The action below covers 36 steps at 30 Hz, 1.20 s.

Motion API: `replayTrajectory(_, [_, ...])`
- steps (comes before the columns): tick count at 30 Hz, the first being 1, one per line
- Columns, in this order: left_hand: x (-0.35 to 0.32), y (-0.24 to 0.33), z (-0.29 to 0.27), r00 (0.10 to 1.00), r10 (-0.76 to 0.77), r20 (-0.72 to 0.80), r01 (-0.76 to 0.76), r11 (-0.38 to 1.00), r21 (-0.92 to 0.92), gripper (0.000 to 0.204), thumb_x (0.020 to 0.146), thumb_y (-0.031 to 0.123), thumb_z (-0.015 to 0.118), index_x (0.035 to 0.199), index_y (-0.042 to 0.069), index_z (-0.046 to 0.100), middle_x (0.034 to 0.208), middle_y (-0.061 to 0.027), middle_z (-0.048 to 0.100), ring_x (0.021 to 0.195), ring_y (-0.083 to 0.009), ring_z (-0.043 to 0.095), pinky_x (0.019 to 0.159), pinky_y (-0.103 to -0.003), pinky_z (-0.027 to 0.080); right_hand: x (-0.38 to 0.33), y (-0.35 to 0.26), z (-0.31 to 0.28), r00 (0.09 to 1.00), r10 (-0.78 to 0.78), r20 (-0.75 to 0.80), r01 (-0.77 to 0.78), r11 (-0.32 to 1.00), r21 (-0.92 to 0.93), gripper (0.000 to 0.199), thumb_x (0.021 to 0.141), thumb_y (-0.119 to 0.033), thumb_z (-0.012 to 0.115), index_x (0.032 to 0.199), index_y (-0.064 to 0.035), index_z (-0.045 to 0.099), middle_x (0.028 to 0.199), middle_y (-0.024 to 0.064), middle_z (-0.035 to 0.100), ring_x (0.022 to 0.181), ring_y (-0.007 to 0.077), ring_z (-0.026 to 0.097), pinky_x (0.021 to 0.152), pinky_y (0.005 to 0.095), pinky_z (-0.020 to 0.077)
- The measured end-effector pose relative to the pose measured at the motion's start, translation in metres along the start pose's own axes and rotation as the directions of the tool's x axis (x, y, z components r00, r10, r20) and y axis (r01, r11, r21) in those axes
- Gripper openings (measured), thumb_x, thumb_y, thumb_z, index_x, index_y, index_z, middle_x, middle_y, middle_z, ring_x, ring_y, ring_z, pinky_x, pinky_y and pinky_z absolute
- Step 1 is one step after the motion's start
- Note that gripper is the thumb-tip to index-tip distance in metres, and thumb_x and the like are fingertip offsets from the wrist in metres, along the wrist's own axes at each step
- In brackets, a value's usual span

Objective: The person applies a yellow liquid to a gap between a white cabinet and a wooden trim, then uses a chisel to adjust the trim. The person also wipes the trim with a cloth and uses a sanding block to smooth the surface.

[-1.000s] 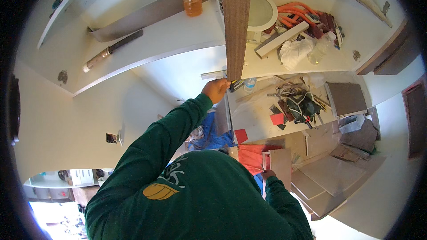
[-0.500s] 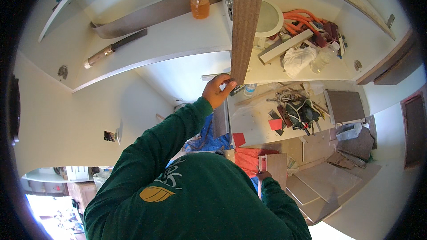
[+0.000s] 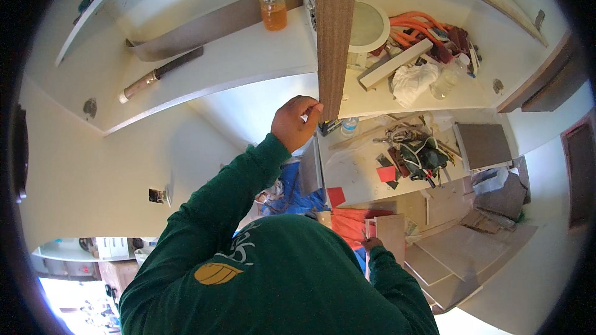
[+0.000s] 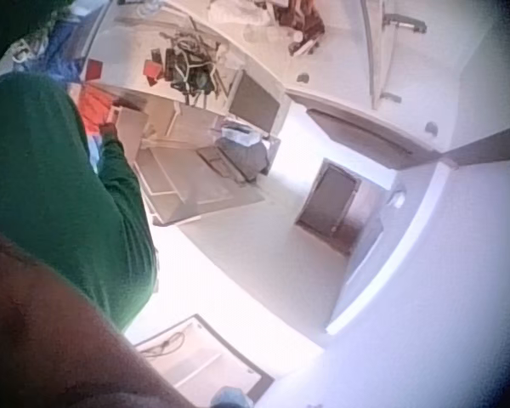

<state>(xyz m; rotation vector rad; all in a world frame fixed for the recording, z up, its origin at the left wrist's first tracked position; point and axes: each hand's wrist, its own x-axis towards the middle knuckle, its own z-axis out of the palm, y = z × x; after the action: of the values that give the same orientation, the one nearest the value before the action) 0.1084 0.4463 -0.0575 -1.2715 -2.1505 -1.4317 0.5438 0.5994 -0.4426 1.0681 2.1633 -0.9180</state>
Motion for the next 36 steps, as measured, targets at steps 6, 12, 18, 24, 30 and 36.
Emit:
replayTrajectory(6, [0.044,0.067,-0.054,0.9,0.415,-0.131,-0.342,0.861,0.377,0.018,0.082,0.011,0.069,0.1,0.008,0.07,0.097,-0.007,0.067,0.093,-0.029,0.059,0.087,-0.042,0.043,-0.007,0.001,0.006,1.0,0.017,-0.012,-0.017,1.0,-0.015,0.05,0.086,-0.049,0.066,0.101,-0.0027,0.075,0.094,0.0212,0.073,0.091,0.0362,0.069,0.086,0.0434,0.0529])
replayTrajectory(12, [0.065,0.067,-0.066,0.944,0.33,-0.023,-0.274,0.818,0.505,0.03,0.083,0.021,0.07,0.112,0.013,0.071,0.115,-0.0075,0.062,0.112,-0.0315,0.051,0.096,-0.049,0.035,-0.001,-0.036,-0.003,1.0,-0.006,-0.008,0.008,0.931,0.366,0.059,0.091,-0.057,0.058,0.105,-0.0029,0.074,0.091,0.0173,0.073,0.085,0.0361,0.068,0.078,0.0445,0.0527])
replayTrajectory(18, [0.062,0.062,-0.07,0.965,0.261,-0.028,-0.226,0.882,0.414,0.025,0.085,0.025,0.071,0.107,0.014,0.073,0.112,-0.007,0.063,0.11,-0.0315,0.052,0.094,-0.049,0.035,-0.032,-0.143,-0.068,0.985,-0.122,-0.119,0.162,0.892,0.422,0.05,0.093,-0.05,0.065,0.091,-0.0008,0.067,0.076,0.0071,0.064,0.073,0.0177,0.06,0.066,0.037,0.0469])
replayTrajectory(24, [0.094,0.062,-0.052,0.975,0.217,-0.055,-0.182,0.911,0.37,0.013,0.086,0.026,0.069,0.088,0.014,0.069,0.09,-0.0031,0.067,0.093,-0.0282,0.057,0.083,-0.046,0.036,-0.011,-0.177,-0.084,0.951,-0.266,-0.157,0.285,0.564,0.775,0.032,0.092,-0.038,0.07,0.085,-0.0077,0.061,0.07,0.0006,0.057,0.064,0.0138,0.056,0.063,0.0312,0.0476])
replayTrajectory(30, [0.097,0.064,-0.065,0.982,0.188,0.032,-0.185,0.898,0.399,0.016,0.088,0.028,0.067,0.086,0.012,0.068,0.087,-0.004,0.067,0.094,-0.0278,0.058,0.085,-0.047,0.036,-0.086,-0.255,-0.132,0.901,-0.433,0.001,-0.005,-0.009,1.0,0.015,0.093,-0.021,0.069,0.094,-0.0094,0.059,0.08,0.0025,0.062,0.073,0.0198,0.063,0.071,0.0364,0.0538])
replayTrajectory(36, [0.085,0.069,-0.104,0.93,0.345,-0.125,-0.316,0.927,0.202,0.011,0.089,0.018,0.068,0.085,0.008,0.066,0.088,-0.0092,0.069,0.088,-0.0308,0.062,0.08,-0.045,0.045,-0.157,-0.347,-0.205,0.84,-0.508,-0.19,0.094,-0.209,0.973,0.011,0.096,-0.017,0.063,0.102,-0.009,0.061,0.086,0.0031,0.064,0.077,0.0196,0.064,0.069,0.0314,0.0528])
